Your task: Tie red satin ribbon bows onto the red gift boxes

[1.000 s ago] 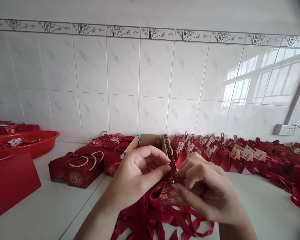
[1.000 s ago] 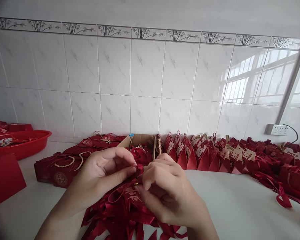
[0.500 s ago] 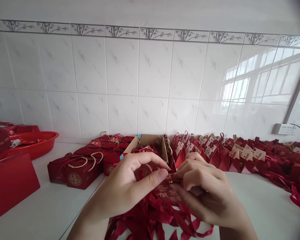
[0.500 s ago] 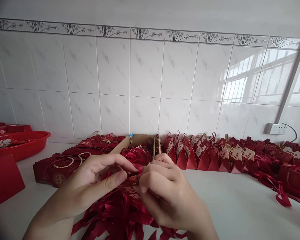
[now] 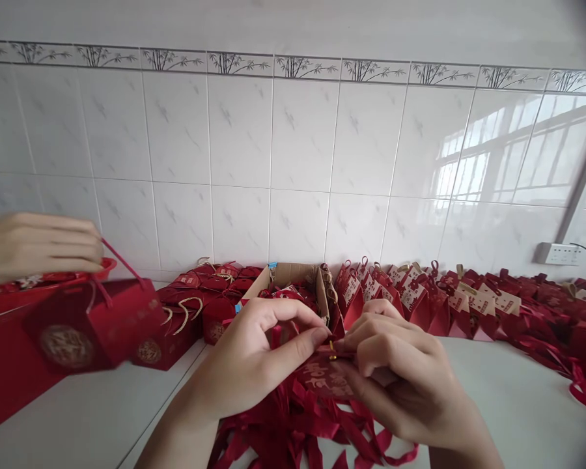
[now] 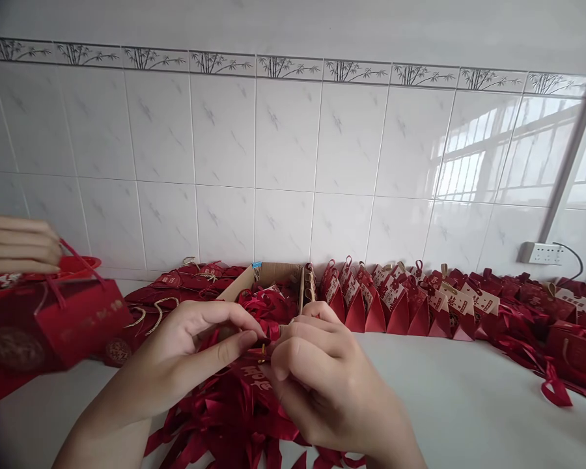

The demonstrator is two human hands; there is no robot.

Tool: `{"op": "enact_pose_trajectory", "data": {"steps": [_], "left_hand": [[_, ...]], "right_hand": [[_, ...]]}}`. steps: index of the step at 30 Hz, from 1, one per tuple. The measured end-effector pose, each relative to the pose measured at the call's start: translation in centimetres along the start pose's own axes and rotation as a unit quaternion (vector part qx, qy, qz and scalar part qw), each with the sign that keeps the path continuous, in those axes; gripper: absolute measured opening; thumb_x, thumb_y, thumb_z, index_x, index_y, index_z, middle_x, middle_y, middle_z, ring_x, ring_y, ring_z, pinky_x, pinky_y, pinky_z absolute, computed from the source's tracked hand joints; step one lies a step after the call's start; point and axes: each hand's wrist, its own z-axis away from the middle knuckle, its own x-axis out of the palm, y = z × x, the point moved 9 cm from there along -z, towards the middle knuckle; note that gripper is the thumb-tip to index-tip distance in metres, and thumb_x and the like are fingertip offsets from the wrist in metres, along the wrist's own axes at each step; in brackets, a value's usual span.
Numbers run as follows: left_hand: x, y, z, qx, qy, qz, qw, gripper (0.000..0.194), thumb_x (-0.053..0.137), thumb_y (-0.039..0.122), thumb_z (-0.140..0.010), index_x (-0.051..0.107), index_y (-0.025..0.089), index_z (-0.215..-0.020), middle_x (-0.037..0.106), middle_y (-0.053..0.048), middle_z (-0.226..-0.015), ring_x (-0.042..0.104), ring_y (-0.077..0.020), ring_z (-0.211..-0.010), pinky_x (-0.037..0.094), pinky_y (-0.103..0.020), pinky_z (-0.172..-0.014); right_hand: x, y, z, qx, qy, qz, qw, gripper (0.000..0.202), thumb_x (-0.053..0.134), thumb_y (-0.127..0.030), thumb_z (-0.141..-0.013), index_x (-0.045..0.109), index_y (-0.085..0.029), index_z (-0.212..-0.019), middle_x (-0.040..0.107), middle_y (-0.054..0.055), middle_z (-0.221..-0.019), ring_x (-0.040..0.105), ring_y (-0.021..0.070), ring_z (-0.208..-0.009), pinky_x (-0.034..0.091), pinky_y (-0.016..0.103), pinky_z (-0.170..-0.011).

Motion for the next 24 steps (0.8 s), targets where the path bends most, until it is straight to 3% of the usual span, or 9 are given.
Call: {"op": "enact_pose_trajectory", "data": {"steps": [5, 9, 13, 16, 20, 24], "left_hand": [[0.4, -0.1, -0.1, -0.005, -0.001, 0.01, 1.0, 0.011, 0.062, 0.024, -0.087, 0.07, 0.022, -0.08, 0.07, 0.005, -0.074, 0.062, -0.0071, -0.069, 0.048, -0.013, -0.066], [0.1, 0.0, 0.0, -0.001, 0.023, 0.003, 1.0, 0.011, 0.061, 0.023, -0.087, 0.071, 0.023, -0.082, 0.07, 0.005, -0.076, 0.063, -0.0075, -0.073, 0.048, -0.013, -0.07], [0.4, 0.1, 0.1, -0.001, 0.008, 0.012, 1.0, 0.011, 0.06, 0.023, -0.089, 0.071, 0.024, -0.087, 0.072, 0.005, -0.084, 0.065, -0.0085, -0.08, 0.049, -0.014, -0.074], [0.6, 0.2, 0.3, 0.004, -0.001, 0.027, 1.0, 0.014, 0.056, 0.025, -0.091, 0.07, 0.025, -0.091, 0.072, 0.005, -0.087, 0.066, -0.0088, -0.084, 0.049, -0.015, -0.077], [1.0, 0.0, 0.3, 0.002, -0.009, 0.032, 0.999, 0.015, 0.065, 0.025, -0.085, 0.066, 0.027, -0.1, 0.07, 0.006, -0.098, 0.064, -0.0101, -0.094, 0.049, -0.016, -0.084], [1.1, -0.3, 0.1, 0.006, 0.027, 0.022, 0.999, 0.015, 0.06, 0.015, -0.087, 0.065, 0.026, -0.096, 0.069, 0.006, -0.096, 0.062, -0.0092, -0.095, 0.047, -0.018, -0.088]], "right_hand": [[-0.1, 0.1, 0.2, 0.011, -0.005, 0.006, 1.0, 0.027, 0.051, 0.004, -0.078, 0.037, -0.019, -0.081, 0.052, -0.002, -0.07, 0.049, 0.0092, -0.063, 0.04, 0.031, -0.068], [-0.2, 0.6, 0.1, 0.032, -0.003, 0.007, 0.999, 0.027, 0.052, 0.002, -0.078, 0.038, -0.019, -0.082, 0.048, -0.003, -0.07, 0.043, 0.0088, -0.062, 0.04, 0.03, -0.067], [-0.3, 0.9, 0.0, 0.041, 0.004, 0.015, 0.999, 0.026, 0.053, 0.001, -0.079, 0.037, -0.019, -0.081, 0.047, -0.003, -0.069, 0.042, 0.0086, -0.062, 0.039, 0.029, -0.065], [-0.5, 1.4, 0.0, 0.048, 0.016, 0.019, 0.999, 0.024, 0.055, -0.001, -0.081, 0.039, -0.019, -0.082, 0.05, -0.003, -0.07, 0.045, 0.0089, -0.063, 0.04, 0.028, -0.064], [-0.6, 2.3, 0.2, 0.072, 0.036, 0.015, 0.997, 0.023, 0.06, -0.005, -0.08, 0.045, -0.02, -0.089, 0.055, -0.001, -0.076, 0.049, 0.0095, -0.066, 0.044, 0.025, -0.061], [-1.2, 2.7, 0.4, 0.096, 0.084, 0.003, 0.992, 0.032, 0.065, -0.006, -0.077, 0.051, -0.021, -0.102, 0.061, 0.001, -0.088, 0.058, 0.0106, -0.076, 0.05, 0.021, -0.063]]}}
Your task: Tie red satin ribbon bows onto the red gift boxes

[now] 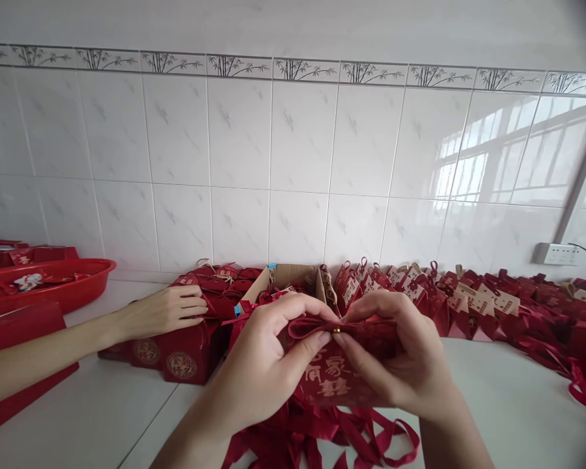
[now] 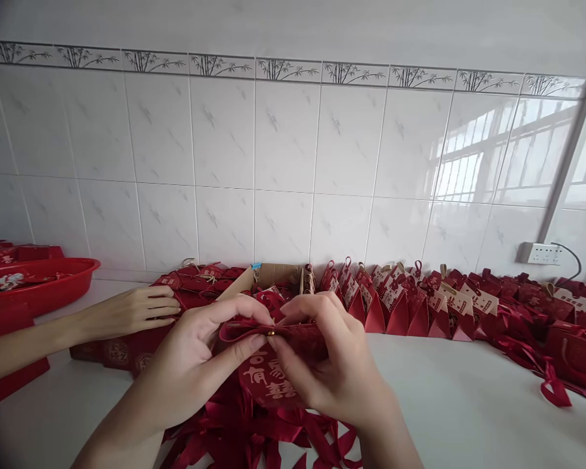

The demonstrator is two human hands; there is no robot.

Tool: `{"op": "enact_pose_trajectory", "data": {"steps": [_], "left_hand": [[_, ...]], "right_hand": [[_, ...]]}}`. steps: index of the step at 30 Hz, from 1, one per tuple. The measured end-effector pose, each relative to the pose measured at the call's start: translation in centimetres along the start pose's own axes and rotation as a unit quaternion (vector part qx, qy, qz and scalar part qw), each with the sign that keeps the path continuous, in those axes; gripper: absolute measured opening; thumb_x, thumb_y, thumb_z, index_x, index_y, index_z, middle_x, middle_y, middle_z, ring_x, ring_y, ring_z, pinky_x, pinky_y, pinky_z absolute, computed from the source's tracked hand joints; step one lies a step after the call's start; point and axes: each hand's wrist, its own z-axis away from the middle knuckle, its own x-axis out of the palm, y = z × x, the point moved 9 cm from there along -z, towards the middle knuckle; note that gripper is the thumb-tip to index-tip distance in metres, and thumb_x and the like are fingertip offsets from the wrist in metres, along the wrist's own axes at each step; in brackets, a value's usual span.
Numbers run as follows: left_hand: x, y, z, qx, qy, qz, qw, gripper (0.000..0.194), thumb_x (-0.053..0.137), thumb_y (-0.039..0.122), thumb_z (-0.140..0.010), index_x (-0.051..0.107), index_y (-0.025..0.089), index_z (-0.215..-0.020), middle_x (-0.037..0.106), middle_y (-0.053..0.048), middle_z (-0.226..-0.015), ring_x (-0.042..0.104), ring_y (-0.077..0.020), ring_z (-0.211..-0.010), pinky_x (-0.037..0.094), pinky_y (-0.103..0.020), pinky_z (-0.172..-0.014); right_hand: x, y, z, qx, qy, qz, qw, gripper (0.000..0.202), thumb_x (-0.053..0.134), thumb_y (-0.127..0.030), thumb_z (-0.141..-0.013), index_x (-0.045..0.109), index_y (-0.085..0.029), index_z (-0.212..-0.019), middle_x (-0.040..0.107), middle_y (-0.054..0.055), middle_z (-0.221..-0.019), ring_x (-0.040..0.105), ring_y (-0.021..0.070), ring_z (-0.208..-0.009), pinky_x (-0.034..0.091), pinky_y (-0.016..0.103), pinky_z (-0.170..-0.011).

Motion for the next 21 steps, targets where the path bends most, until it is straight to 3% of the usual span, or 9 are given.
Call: {"op": "enact_pose_trajectory", "data": {"steps": [5, 9, 21], "left_hand": [[-0.2, 1.1, 0.1, 0.063, 0.041, 0.018, 0.997, 0.016, 0.057, 0.01, -0.087, 0.066, 0.024, -0.088, 0.066, 0.004, -0.088, 0.061, -0.0102, -0.088, 0.047, -0.022, -0.086], [-0.1, 2.1, 0.3, 0.114, 0.036, 0.02, 0.993, 0.018, 0.058, 0.005, -0.086, 0.065, 0.022, -0.086, 0.066, 0.002, -0.087, 0.06, -0.0118, -0.088, 0.047, -0.025, -0.087], [-0.2, 2.2, 0.5, 0.139, 0.054, 0.006, 0.989, 0.021, 0.058, 0.004, -0.085, 0.066, 0.022, -0.089, 0.065, -0.001, -0.088, 0.06, -0.0144, -0.088, 0.05, -0.027, -0.081]], "right_hand": [[-0.9, 0.6, -0.3, 0.032, 0.042, -0.072, 0.996, 0.044, 0.07, -0.008, -0.074, 0.053, -0.021, -0.113, 0.063, 0.002, -0.089, 0.062, 0.0124, -0.076, 0.054, 0.023, -0.065], [-0.7, -0.1, -0.8, -0.016, 0.003, -0.092, 0.996, 0.036, 0.07, -0.007, -0.074, 0.065, -0.021, -0.106, 0.064, 0.004, -0.089, 0.062, 0.0151, -0.076, 0.054, 0.027, -0.062], [-0.8, -0.3, -1.2, -0.01, 0.021, -0.084, 0.996, 0.026, 0.069, -0.005, -0.071, 0.071, -0.017, -0.094, 0.065, 0.004, -0.079, 0.062, 0.0129, -0.07, 0.054, 0.024, -0.059]]}}
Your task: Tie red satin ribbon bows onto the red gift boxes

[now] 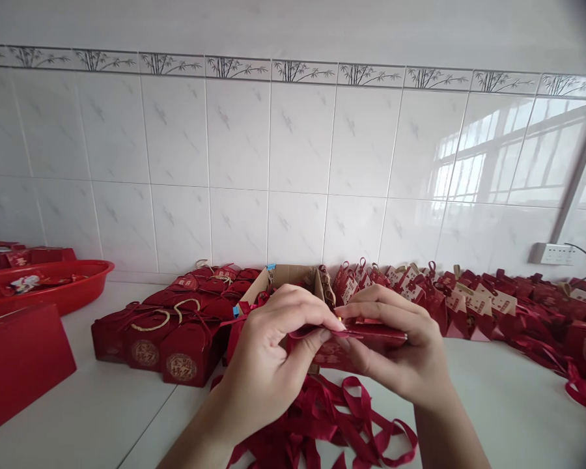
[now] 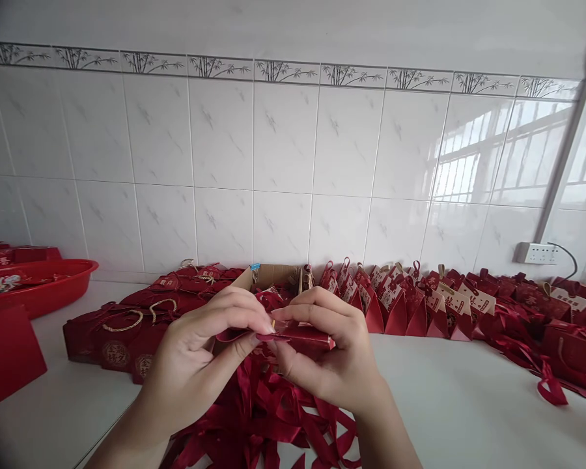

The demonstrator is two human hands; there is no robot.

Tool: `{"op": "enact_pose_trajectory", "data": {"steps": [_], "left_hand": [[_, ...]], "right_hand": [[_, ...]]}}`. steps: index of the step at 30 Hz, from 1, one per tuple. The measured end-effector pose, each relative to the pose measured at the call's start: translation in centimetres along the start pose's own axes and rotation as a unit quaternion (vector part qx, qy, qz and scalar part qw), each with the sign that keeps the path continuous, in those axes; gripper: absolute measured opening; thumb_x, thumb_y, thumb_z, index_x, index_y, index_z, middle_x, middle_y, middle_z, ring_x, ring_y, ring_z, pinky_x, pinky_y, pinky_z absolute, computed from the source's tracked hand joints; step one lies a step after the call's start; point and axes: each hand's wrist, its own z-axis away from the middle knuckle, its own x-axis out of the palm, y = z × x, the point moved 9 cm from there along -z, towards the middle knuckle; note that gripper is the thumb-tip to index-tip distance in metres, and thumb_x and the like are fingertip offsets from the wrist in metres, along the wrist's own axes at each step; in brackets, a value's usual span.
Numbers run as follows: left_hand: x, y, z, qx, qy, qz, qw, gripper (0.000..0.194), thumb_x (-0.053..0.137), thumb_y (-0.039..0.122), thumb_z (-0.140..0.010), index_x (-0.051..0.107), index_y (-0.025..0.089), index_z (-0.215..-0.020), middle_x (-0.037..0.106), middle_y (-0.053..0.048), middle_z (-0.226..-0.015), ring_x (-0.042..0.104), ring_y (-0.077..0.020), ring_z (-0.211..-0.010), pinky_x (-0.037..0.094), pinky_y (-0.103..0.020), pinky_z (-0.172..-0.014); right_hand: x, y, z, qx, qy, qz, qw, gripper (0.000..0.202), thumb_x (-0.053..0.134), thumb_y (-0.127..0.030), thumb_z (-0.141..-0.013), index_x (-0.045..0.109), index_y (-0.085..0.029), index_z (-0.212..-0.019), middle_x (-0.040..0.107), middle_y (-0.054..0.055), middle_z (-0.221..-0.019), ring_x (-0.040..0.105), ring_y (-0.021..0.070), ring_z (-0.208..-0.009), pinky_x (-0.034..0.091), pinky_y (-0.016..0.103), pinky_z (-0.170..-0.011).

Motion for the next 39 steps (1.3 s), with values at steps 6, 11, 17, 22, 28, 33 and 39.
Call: {"op": "enact_pose_trajectory", "data": {"steps": [6, 11, 17, 22, 28, 33, 39], "left_hand": [[0.0, -0.2, 0.0, -0.011, 0.003, -0.012, 1.0, 0.018, 0.058, 0.006, -0.086, 0.066, 0.022, -0.087, 0.064, -0.001, -0.087, 0.06, -0.0139, -0.087, 0.05, -0.026, -0.08], [0.0, -0.4, -0.1, -0.016, 0.006, -0.009, 1.0, 0.018, 0.058, 0.007, -0.087, 0.067, 0.023, -0.088, 0.063, -0.002, -0.089, 0.061, -0.0144, -0.087, 0.051, -0.026, -0.078], [0.0, -0.5, -0.1, -0.016, 0.011, -0.013, 1.0, 0.019, 0.059, 0.006, -0.086, 0.068, 0.022, -0.089, 0.068, -0.001, -0.095, 0.062, -0.016, -0.1, 0.05, -0.028, -0.093], [-0.1, -0.8, -0.1, -0.038, 0.025, 0.029, 0.999, 0.02, 0.058, 0.004, -0.086, 0.063, 0.023, -0.091, 0.069, 0.002, -0.094, 0.065, -0.0118, -0.093, 0.053, -0.023, -0.086], [0.3, -1.2, -0.2, -0.056, 0.015, 0.047, 0.997, 0.02, 0.055, 0.006, -0.088, 0.058, 0.026, -0.092, 0.067, 0.005, -0.09, 0.066, -0.0075, -0.087, 0.053, -0.017, -0.082], [-0.2, -1.3, 0.2, -0.07, 0.019, 0.002, 0.997, 0.039, 0.061, 0.014, -0.087, 0.054, 0.031, -0.121, 0.068, 0.001, -0.113, 0.061, -0.0144, -0.111, 0.045, -0.028, -0.104], [-5.5, -0.1, 1.1, -0.08, 0.201, 0.004, 0.976, 0.034, 0.065, 0.021, -0.085, 0.059, 0.028, -0.117, 0.061, -0.001, -0.125, 0.052, -0.0191, -0.123, 0.04, -0.03, -0.109]], "right_hand": [[0.2, 0.1, 0.0, -0.01, 0.003, 0.023, 1.0, 0.02, 0.068, -0.009, -0.073, 0.072, -0.017, -0.091, 0.064, 0.004, -0.076, 0.062, 0.014, -0.067, 0.054, 0.026, -0.057], [0.3, 0.2, 0.1, 0.002, 0.0, 0.021, 1.0, 0.014, 0.067, -0.007, -0.073, 0.071, -0.016, -0.084, 0.063, 0.004, -0.073, 0.059, 0.0121, -0.062, 0.052, 0.023, -0.052], [0.5, 0.2, 0.1, 0.005, -0.012, 0.021, 1.0, 0.014, 0.064, -0.006, -0.075, 0.069, -0.015, -0.084, 0.061, 0.004, -0.074, 0.059, 0.0114, -0.064, 0.053, 0.023, -0.055], [0.5, 0.4, 0.2, 0.006, -0.011, 0.014, 1.0, 0.012, 0.064, -0.007, -0.076, 0.069, -0.016, -0.083, 0.063, 0.005, -0.074, 0.06, 0.0131, -0.064, 0.052, 0.024, -0.054], [0.8, 0.6, 0.1, 0.011, -0.023, -0.007, 1.0, 0.012, 0.064, -0.007, -0.077, 0.071, -0.015, -0.083, 0.064, 0.005, -0.074, 0.06, 0.0125, -0.063, 0.052, 0.024, -0.053], [-0.2, 1.9, 0.3, 0.051, -0.018, 0.024, 0.998, 0.007, 0.066, -0.011, -0.079, 0.071, -0.016, -0.081, 0.064, 0.005, -0.074, 0.061, 0.0139, -0.066, 0.052, 0.026, -0.056], [-8.4, 6.4, 3.0, 0.23, 0.241, 0.181, 0.925, 0.017, 0.074, -0.033, -0.072, 0.07, -0.017, -0.073, 0.066, 0.006, -0.076, 0.061, 0.0187, -0.067, 0.048, 0.028, -0.053]]}}
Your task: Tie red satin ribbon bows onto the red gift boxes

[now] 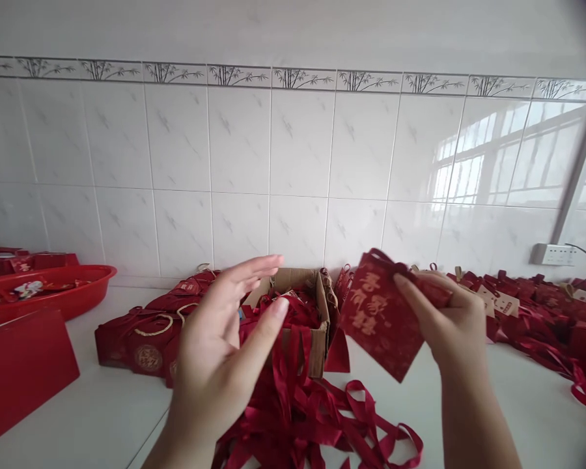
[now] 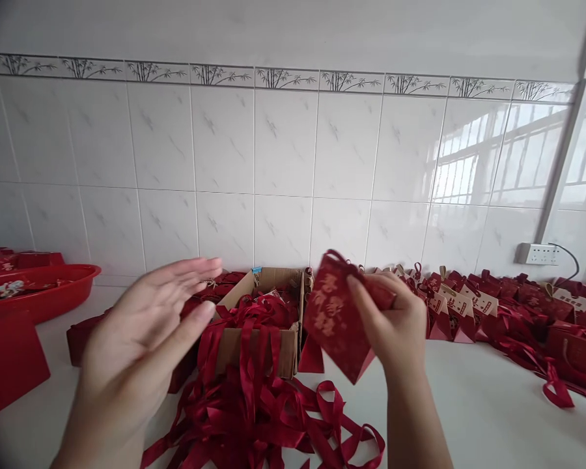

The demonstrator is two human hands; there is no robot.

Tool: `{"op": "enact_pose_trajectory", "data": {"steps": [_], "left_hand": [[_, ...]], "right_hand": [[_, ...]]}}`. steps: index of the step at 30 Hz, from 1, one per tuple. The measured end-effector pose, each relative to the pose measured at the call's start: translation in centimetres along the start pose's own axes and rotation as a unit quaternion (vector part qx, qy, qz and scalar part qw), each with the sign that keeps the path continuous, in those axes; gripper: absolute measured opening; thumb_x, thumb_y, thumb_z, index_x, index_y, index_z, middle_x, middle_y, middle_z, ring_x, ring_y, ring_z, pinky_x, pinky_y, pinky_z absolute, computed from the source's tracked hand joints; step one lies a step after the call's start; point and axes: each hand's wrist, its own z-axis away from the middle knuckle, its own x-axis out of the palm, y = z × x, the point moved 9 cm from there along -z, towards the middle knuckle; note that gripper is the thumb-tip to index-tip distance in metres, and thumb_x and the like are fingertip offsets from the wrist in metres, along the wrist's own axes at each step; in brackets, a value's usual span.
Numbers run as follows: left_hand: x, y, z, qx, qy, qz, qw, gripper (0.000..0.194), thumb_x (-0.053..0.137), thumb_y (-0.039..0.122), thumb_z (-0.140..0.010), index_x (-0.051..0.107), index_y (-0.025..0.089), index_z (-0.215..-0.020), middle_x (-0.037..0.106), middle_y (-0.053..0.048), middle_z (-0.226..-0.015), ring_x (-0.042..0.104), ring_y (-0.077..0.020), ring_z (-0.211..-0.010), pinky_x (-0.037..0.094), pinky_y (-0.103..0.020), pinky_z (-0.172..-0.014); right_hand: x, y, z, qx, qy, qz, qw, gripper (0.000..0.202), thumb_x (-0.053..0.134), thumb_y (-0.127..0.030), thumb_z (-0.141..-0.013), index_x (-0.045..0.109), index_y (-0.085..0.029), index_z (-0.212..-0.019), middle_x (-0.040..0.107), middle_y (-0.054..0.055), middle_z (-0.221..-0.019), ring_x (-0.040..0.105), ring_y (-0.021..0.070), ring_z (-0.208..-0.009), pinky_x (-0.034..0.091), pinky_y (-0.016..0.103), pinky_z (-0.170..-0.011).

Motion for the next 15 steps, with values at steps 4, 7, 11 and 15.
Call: {"op": "enact_pose_trajectory", "data": {"steps": [4, 7, 11, 15], "left_hand": [[-1.8, 0.2, -0.4, -0.011, 0.056, 0.042, 0.997, 0.017, 0.065, 0.024, -0.084, 0.065, 0.024, -0.101, 0.067, -0.001, -0.106, 0.059, -0.018, -0.112, 0.044, -0.025, -0.101], [-1.6, 0.0, -0.4, -0.021, 0.053, 0.045, 0.997, 0.014, 0.066, 0.024, -0.083, 0.065, 0.023, -0.097, 0.067, -0.001, -0.102, 0.059, -0.0189, -0.111, 0.044, -0.027, -0.101], [-1.2, -0.1, -0.3, -0.027, 0.046, 0.035, 0.998, 0.012, 0.064, 0.022, -0.085, 0.064, 0.022, -0.097, 0.067, -0.002, -0.101, 0.059, -0.0201, -0.11, 0.043, -0.03, -0.102], [-0.9, 0.0, -0.3, -0.014, 0.036, 0.046, 0.998, 0.01, 0.06, 0.022, -0.087, 0.066, 0.023, -0.096, 0.068, -0.001, -0.099, 0.06, -0.0181, -0.108, 0.043, -0.028, -0.102]], "right_hand": [[-2.7, 4.7, -1.1, 0.097, 0.124, 0.139, 0.978, 0.03, 0.072, -0.042, -0.069, 0.073, -0.014, -0.08, 0.069, 0.01, -0.083, 0.063, 0.0271, -0.08, 0.048, 0.04, -0.076], [-1.1, 8.5, -1.5, 0.151, 0.082, 0.143, 0.975, 0.035, 0.069, -0.042, -0.069, 0.073, -0.012, -0.086, 0.069, 0.014, -0.087, 0.062, 0.03, -0.084, 0.047, 0.043, -0.08], [1.6, 12.2, -0.7, 0.183, 0.041, 0.12, 0.975, 0.036, 0.069, -0.043, -0.067, 0.072, -0.011, -0.083, 0.069, 0.016, -0.085, 0.062, 0.0317, -0.084, 0.046, 0.044, -0.079], [3.5, 14.1, 0.2, 0.202, 0.014, 0.072, 0.977, 0.037, 0.068, -0.045, -0.068, 0.069, -0.012, -0.083, 0.069, 0.015, -0.088, 0.063, 0.0285, -0.081, 0.047, 0.04, -0.072]]}}
